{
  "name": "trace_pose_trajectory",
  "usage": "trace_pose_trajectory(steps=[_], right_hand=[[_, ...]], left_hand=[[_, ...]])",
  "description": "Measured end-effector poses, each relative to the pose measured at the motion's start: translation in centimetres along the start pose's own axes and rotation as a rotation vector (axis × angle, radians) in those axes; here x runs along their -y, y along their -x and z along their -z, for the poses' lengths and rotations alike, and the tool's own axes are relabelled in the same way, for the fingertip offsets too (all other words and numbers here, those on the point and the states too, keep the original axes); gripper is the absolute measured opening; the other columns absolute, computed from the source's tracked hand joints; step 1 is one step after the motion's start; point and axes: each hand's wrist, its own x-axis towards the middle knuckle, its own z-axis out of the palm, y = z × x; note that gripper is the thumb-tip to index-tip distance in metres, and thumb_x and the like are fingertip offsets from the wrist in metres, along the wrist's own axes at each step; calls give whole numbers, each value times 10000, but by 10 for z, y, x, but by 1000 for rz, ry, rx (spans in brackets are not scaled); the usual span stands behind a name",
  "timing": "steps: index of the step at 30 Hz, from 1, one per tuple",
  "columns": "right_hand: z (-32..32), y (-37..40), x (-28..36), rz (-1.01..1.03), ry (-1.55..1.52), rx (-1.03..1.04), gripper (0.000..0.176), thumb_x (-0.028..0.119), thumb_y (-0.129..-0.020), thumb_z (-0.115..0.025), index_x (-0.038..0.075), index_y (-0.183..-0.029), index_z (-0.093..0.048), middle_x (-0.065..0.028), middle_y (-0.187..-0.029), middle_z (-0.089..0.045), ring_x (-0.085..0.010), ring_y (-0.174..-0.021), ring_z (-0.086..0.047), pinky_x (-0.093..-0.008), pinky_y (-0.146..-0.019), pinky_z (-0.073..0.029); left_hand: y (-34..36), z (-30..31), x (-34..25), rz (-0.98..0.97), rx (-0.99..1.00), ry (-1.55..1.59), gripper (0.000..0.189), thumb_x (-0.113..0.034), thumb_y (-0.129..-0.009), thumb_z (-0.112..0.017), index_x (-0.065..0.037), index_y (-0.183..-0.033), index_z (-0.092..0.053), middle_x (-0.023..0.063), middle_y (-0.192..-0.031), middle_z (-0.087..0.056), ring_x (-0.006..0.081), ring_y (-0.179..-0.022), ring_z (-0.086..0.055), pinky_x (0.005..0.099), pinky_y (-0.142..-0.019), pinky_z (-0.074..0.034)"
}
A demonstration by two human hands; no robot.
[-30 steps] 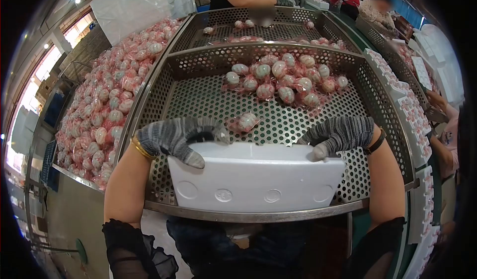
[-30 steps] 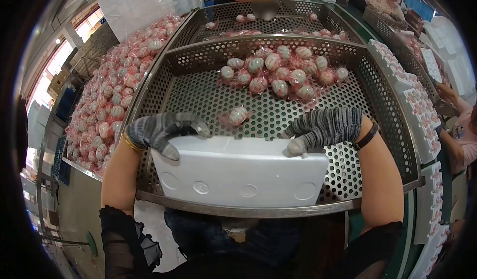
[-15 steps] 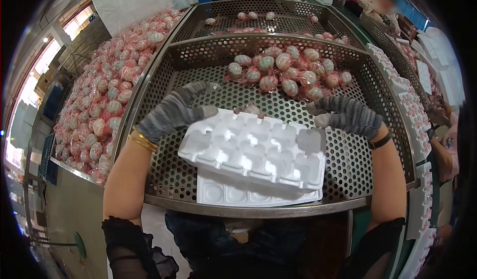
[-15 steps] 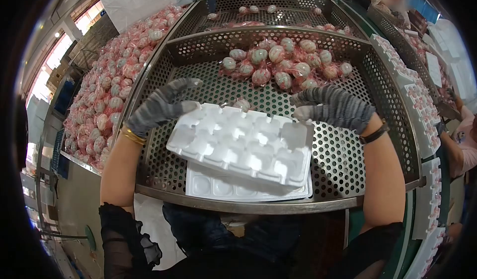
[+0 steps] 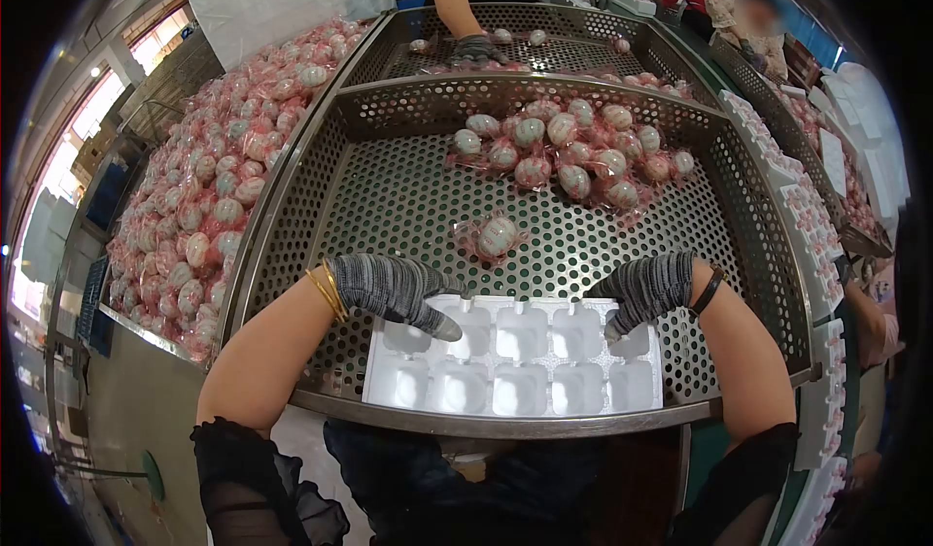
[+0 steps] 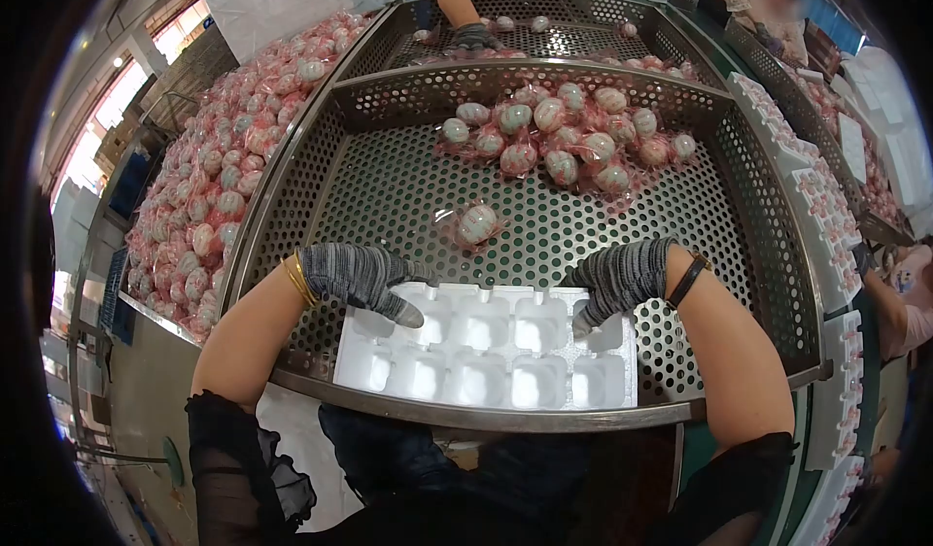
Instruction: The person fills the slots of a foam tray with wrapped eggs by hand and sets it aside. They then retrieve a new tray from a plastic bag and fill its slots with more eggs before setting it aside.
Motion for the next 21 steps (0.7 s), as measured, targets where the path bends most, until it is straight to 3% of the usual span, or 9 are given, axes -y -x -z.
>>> trace_pose_trajectory(steps=[3,5,6,9,11,13,14,16,21], right_hand=[[-1,1,4,7,-10,-5,557,429,-777,-647,4,-1123,-545,-161,-817,-652,-231,-615,-628,-332,-592,-505],[-4,-5,4,-19,-57,-1,534,402,-798,-630,5,-1141,-530,-161,-823,-652,-238,-625,-629,-336,-609,-506],[-5,-10,1,70,125,-38,519,359,-811,-625,15,-1179,-505,-151,-816,-652,-225,-630,-629,-340,-631,-506],[3,5,26,-53,61,22,550,346,-798,-643,20,-1211,-483,-141,-812,-653,-215,-654,-632,-341,-643,-505],[0,7,16,19,57,-22,612,363,-769,-672,20,-1233,-468,-153,-865,-650,-213,-691,-637,-328,-663,-506],[-4,9,3,107,65,-113,658,373,-749,-689,22,-1253,-454,-163,-911,-645,-219,-743,-639,-321,-696,-504],[-4,11,3,34,-25,-57,712,410,-729,-697,16,-1267,-447,-172,-1000,-629,-249,-842,-631,-328,-770,-491],[-2,15,7,20,68,-53,720,431,-725,-693,7,-1257,-457,-171,-1029,-622,-267,-899,-617,-335,-808,-477],[-1,21,13,-62,23,-52,728,465,-708,-696,-12,-1218,-490,-173,-1059,-616,-291,-963,-599,-342,-848,-456]], left_hand=[[-7,-2,7,10,61,39,807,-683,-721,-545,-154,-1317,-420,196,-1163,-566,289,-900,-620,391,-802,-479],[-10,-1,8,-15,74,63,782,-649,-725,-554,-149,-1311,-421,188,-1164,-564,281,-909,-614,385,-810,-475],[-13,0,8,-42,-14,77,770,-632,-726,-558,-147,-1308,-422,185,-1164,-564,277,-914,-611,382,-814,-474],[-37,13,7,-77,-354,59,734,-580,-731,-572,-140,-1299,-423,173,-1165,-561,266,-929,-602,373,-826,-468],[-67,18,11,-34,-521,-6,710,-546,-735,-580,-136,-1294,-424,166,-1166,-560,258,-938,-596,367,-834,-465],[-94,20,15,34,-547,-69,688,-512,-738,-589,-132,-1288,-425,158,-1167,-558,250,-948,-590,361,-842,-461],[-104,19,16,64,-548,-96,677,-495,-740,-594,-129,-1285,-425,154,-1167,-557,246,-953,-587,358,-846,-459],[-119,18,18,99,-549,-123,656,-461,-744,-603,-125,-1279,-426,147,-1168,-556,238,-962,-581,352,-854,-456],[-112,21,26,20,-611,66,607,-375,-752,-625,-114,-1264,-428,128,-1170,-552,218,-986,-566,338,-875,-447]])
